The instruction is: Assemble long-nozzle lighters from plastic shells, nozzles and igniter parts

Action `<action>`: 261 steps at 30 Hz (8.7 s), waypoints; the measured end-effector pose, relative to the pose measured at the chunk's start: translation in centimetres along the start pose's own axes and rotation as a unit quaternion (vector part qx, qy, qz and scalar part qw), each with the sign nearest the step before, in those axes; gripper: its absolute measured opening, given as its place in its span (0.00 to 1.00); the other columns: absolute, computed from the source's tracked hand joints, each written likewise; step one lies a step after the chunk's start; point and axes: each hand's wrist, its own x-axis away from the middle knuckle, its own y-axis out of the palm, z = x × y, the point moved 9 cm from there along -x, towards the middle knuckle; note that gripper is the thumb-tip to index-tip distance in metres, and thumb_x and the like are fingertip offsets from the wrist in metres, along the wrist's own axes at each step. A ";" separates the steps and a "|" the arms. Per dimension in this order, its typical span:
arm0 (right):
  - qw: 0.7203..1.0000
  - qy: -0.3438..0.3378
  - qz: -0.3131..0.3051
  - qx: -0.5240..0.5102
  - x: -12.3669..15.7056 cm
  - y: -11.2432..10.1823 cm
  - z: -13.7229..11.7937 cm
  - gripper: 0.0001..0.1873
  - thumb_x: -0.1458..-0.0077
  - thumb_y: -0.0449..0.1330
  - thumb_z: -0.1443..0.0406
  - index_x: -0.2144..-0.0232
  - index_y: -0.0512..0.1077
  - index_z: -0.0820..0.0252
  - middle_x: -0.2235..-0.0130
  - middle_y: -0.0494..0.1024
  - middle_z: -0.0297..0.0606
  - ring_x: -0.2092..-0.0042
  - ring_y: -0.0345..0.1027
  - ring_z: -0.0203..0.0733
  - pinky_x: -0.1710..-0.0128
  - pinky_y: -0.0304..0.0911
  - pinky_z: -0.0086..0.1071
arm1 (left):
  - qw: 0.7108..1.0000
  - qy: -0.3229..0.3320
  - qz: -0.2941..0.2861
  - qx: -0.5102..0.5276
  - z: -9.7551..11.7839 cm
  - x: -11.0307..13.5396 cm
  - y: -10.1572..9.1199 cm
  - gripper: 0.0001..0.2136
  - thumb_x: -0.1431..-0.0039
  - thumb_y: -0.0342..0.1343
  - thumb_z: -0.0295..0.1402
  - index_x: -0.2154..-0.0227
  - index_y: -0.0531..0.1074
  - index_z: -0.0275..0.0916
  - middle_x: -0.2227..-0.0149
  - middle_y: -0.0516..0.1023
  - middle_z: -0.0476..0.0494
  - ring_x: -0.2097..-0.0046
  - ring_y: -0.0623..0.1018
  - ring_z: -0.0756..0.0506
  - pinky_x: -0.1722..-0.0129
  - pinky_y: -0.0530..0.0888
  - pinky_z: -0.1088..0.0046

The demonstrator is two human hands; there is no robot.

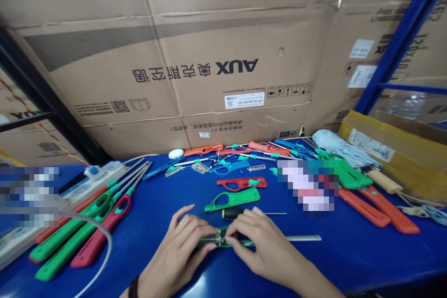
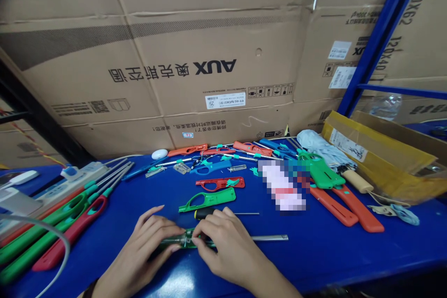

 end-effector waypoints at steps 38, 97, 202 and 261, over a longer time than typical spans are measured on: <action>0.988 -0.127 -0.029 0.082 0.8 1.1 -1.3 0.10 0.38 0.47 0.72 0.64 0.67 0.58 0.67 0.72 0.35 0.65 0.62 0.38 0.67 0.57 0.29 | 0.995 0.015 0.086 0.050 1.9 -1.0 -1.8 0.07 0.38 0.54 0.28 0.58 0.70 0.41 0.65 0.80 0.53 0.68 0.76 0.53 0.38 0.47 0.62; 0.990 -0.087 0.111 0.015 0.5 -2.4 -0.7 0.05 0.40 0.54 0.67 0.64 0.70 0.58 0.65 0.75 0.36 0.63 0.67 0.39 0.61 0.61 0.33 | 0.993 -0.056 -0.107 -0.020 -0.1 2.8 -3.2 0.31 0.36 0.48 0.39 0.35 0.40 0.40 0.35 0.48 0.38 0.36 0.53 0.38 0.41 0.54 0.48; 0.980 0.079 -0.039 0.177 -4.8 -7.3 10.1 0.05 0.46 0.59 0.71 0.65 0.72 0.60 0.61 0.71 0.41 0.54 0.64 0.44 0.54 0.61 0.36 | 0.994 -0.007 -0.021 0.103 -2.2 -5.4 0.9 0.11 0.41 0.53 0.39 0.57 0.69 0.43 0.57 0.74 0.45 0.54 0.72 0.44 0.39 0.49 0.50; 0.989 -0.009 0.052 0.140 3.4 -0.5 1.0 0.08 0.40 0.50 0.72 0.66 0.67 0.56 0.67 0.71 0.34 0.64 0.64 0.41 0.58 0.63 0.37 | 0.989 0.106 -0.062 0.079 1.6 -3.8 1.5 0.03 0.42 0.54 0.32 0.67 0.70 0.40 0.69 0.73 0.49 0.66 0.75 0.49 0.43 0.62 0.59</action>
